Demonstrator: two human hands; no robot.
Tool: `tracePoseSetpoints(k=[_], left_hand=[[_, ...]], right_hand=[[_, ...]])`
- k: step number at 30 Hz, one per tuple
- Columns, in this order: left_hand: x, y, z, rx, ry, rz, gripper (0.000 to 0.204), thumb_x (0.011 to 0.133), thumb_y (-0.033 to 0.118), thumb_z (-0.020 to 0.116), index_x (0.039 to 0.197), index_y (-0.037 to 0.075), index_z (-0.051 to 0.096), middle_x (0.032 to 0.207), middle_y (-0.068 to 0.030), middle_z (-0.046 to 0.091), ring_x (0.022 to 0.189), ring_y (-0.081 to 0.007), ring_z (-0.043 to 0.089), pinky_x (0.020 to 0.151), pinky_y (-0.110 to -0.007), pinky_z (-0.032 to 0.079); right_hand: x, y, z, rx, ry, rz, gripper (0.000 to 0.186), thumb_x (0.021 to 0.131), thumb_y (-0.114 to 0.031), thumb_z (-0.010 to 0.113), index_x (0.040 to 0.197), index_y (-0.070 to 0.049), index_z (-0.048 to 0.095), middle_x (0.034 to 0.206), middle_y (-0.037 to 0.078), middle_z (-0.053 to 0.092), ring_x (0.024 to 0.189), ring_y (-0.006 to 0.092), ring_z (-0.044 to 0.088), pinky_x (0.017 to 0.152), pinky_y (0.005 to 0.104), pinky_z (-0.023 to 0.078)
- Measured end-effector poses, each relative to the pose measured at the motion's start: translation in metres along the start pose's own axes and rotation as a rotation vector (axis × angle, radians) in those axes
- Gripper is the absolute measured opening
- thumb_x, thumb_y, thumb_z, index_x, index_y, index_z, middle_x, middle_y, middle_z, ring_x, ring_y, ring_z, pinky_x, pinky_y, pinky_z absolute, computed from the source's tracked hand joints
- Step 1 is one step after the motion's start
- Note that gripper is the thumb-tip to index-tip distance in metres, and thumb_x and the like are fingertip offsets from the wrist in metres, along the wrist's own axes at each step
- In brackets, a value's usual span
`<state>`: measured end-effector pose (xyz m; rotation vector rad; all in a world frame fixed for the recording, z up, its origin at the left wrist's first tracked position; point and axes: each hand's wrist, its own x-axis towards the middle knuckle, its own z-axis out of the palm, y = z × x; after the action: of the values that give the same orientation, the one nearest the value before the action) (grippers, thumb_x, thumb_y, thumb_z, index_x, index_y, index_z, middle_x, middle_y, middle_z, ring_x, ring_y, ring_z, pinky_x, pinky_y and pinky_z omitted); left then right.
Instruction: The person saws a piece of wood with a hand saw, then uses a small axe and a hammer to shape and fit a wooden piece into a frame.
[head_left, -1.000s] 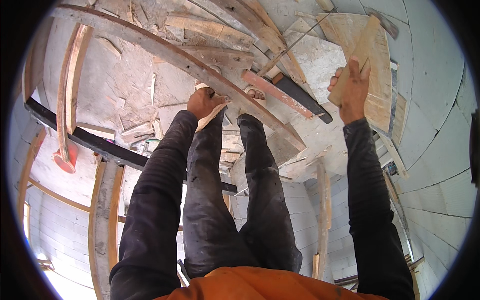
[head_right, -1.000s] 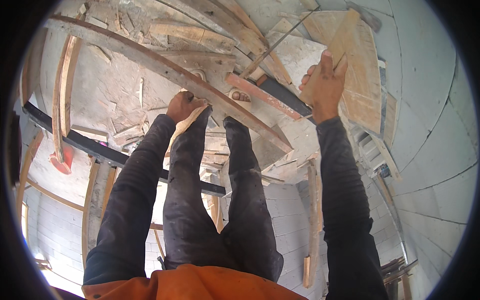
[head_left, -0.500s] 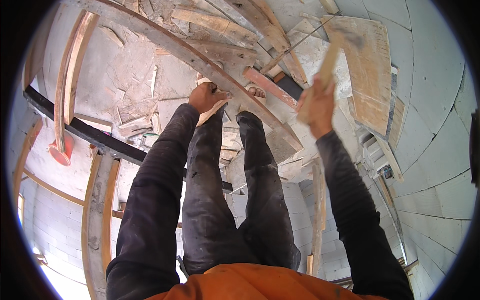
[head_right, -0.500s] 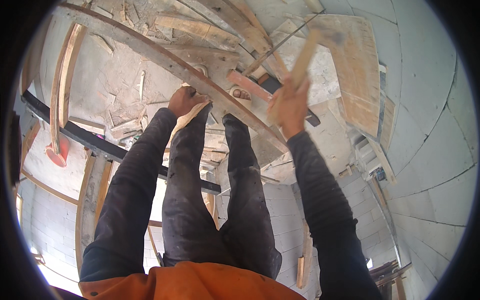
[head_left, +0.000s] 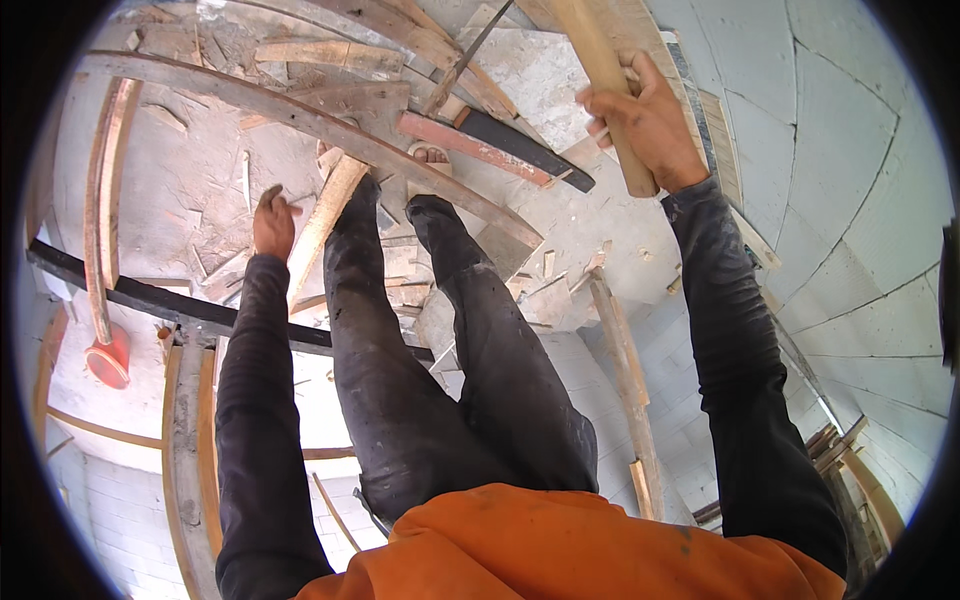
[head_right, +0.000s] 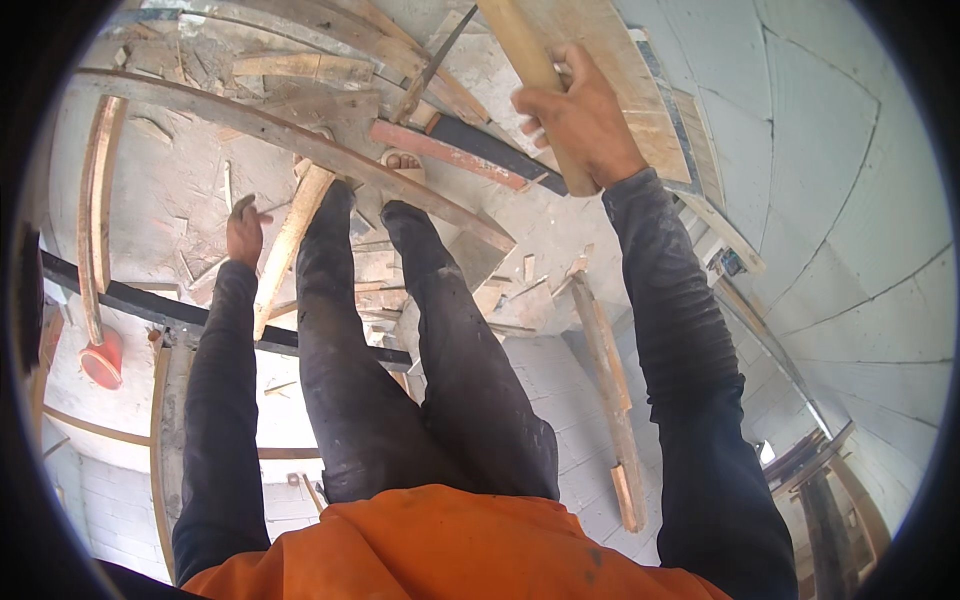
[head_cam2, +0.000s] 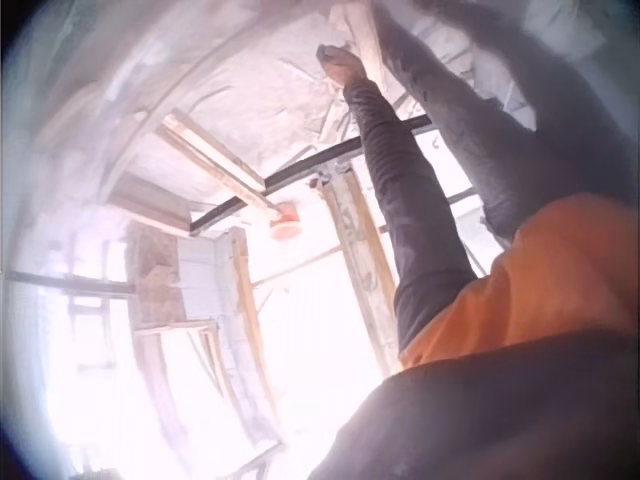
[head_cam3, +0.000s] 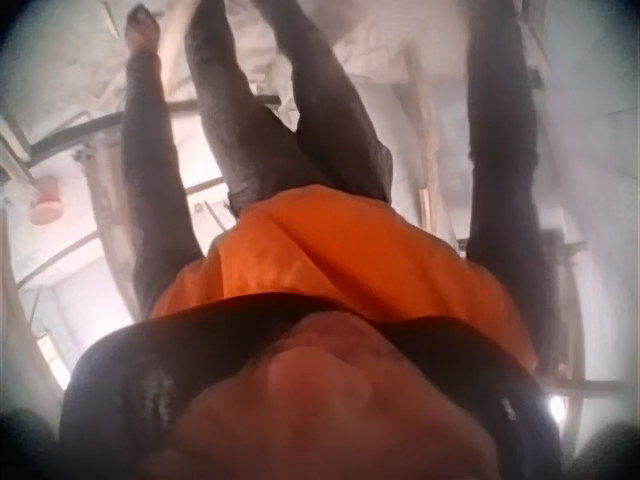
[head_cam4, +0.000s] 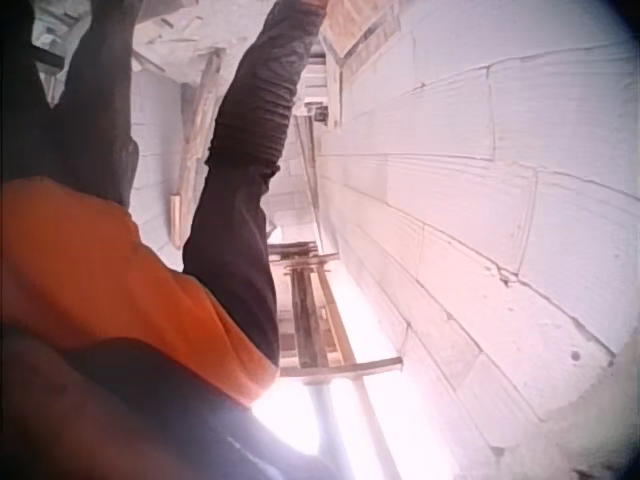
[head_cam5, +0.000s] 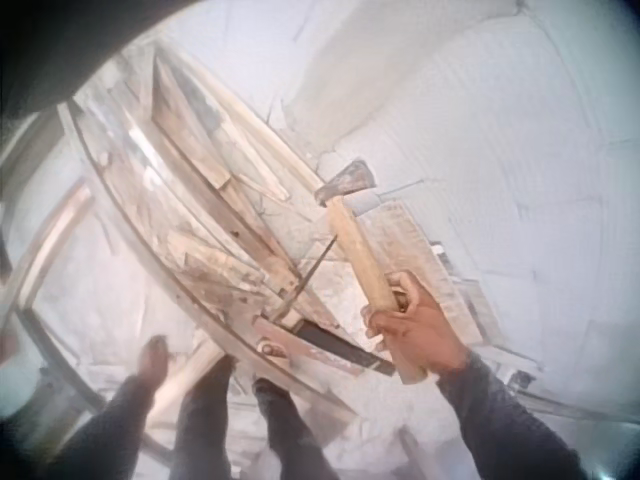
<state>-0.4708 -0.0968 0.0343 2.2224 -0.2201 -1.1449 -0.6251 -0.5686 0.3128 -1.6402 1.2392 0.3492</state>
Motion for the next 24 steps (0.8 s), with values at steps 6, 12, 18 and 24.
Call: tracePoseSetpoints(k=[6,12,18,24], left_hand=[[-0.122,-0.020,-0.091,-0.097,0.141,-0.057,0.051,0.094,0.021,0.044,0.129,-0.012,0.061,0.087,-0.0192,0.075,0.084,-0.0276,0.069,0.088,-0.034,0.052],[-0.268,0.017,-0.094,-0.262,0.331,-0.232,0.049,0.091,0.013,0.046,0.132,-0.006,0.064,0.099,-0.0154,0.076,0.070,-0.0172,0.064,0.064,-0.030,0.051],[-0.393,0.100,-0.097,-0.622,0.195,-0.428,0.055,0.089,0.011,0.045,0.141,-0.001,0.058,0.080,-0.0074,0.074,0.055,-0.0098,0.054,0.046,-0.023,0.037],[-0.446,0.128,-0.042,-0.456,0.424,-0.304,0.043,0.091,0.039,0.065,0.091,-0.003,0.075,0.075,-0.0109,0.069,0.069,-0.0206,0.063,0.070,-0.035,0.049]], right_hand=[[-0.087,0.088,-0.038,-0.046,-0.253,0.353,0.046,0.094,-0.025,0.072,0.126,0.001,0.051,0.073,0.007,0.061,0.050,0.0147,0.054,0.042,0.0311,0.045],[-0.196,0.261,-0.045,-0.510,-0.505,0.661,0.046,0.096,-0.046,0.070,0.101,-0.001,0.062,0.065,0.009,0.059,0.048,0.0224,0.058,0.044,0.0427,0.045],[-0.291,0.324,-0.053,-0.409,-0.677,0.767,0.044,0.107,-0.035,0.053,0.107,0.008,0.063,0.072,0.016,0.064,0.057,0.0253,0.065,0.050,0.0453,0.054],[-0.225,0.366,-0.084,-0.795,-0.696,-0.288,0.043,0.099,-0.039,0.061,0.119,-0.002,0.069,0.107,0.022,0.075,0.096,0.0392,0.073,0.085,0.0479,0.057]])
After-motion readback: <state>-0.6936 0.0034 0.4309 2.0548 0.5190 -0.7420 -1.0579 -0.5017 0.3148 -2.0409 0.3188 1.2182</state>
